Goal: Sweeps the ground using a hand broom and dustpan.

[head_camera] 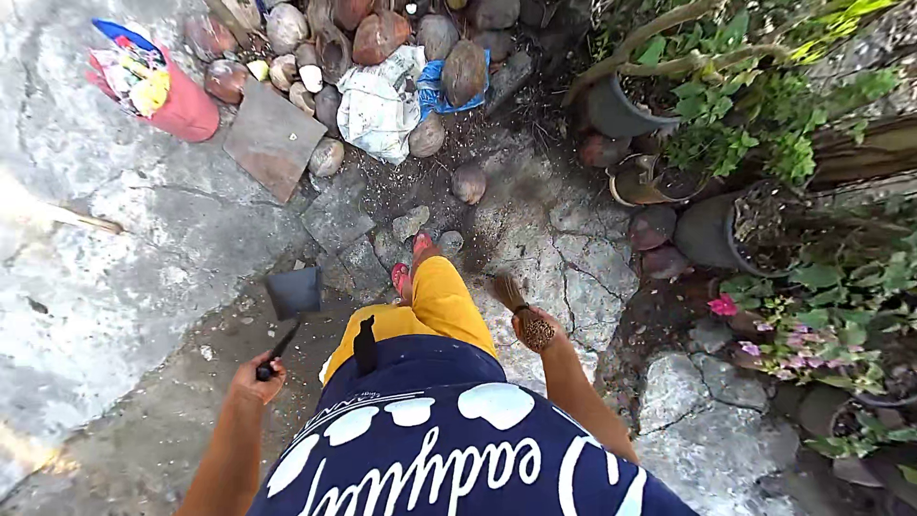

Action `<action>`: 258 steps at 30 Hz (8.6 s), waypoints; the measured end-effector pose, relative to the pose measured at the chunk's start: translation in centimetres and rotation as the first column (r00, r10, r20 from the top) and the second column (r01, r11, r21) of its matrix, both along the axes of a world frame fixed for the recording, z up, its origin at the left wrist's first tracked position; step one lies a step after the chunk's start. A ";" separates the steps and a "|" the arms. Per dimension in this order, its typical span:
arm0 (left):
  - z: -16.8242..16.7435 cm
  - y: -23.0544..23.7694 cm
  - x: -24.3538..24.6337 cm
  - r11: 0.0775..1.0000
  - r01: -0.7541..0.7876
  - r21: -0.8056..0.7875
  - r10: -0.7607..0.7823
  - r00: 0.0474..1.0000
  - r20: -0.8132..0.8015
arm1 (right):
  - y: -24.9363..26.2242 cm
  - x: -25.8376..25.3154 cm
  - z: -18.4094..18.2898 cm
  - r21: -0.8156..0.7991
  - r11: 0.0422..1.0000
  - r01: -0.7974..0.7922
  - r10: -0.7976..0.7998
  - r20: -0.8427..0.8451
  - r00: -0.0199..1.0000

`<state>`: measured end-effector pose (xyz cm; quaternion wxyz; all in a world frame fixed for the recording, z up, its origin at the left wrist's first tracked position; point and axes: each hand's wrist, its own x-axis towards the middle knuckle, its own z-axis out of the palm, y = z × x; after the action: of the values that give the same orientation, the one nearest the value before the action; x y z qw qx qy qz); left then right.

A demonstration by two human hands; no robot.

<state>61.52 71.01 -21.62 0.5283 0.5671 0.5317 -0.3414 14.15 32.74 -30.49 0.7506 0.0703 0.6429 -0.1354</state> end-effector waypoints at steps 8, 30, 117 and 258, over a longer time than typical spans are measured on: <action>2.3 1.3 3.0 1.000 -0.005 -0.026 0.006 0.999 0.037 | -0.2 4.8 0.1 -0.184 0.979 0.090 -0.098 -0.035 0.995; -2.7 -4.0 3.5 0.964 0.252 -0.082 -0.260 0.960 -0.105 | 3.6 0.2 1.5 -0.035 0.995 -0.098 0.094 -0.100 0.991; 8.0 -11.7 -9.8 0.973 0.232 0.018 -0.232 0.973 -0.001 | -0.7 14.8 4.2 0.165 0.985 0.046 -0.110 0.405 0.908; 14.0 -27.8 -0.7 0.912 0.355 -0.207 -0.341 0.935 0.101 | -19.4 18.6 -0.7 0.166 0.820 0.548 -0.572 0.277 0.772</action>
<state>60.84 43.21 -7.61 0.5356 0.6005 0.3638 -0.4693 32.75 13.35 -31.15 0.7653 0.3076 0.4693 -0.3154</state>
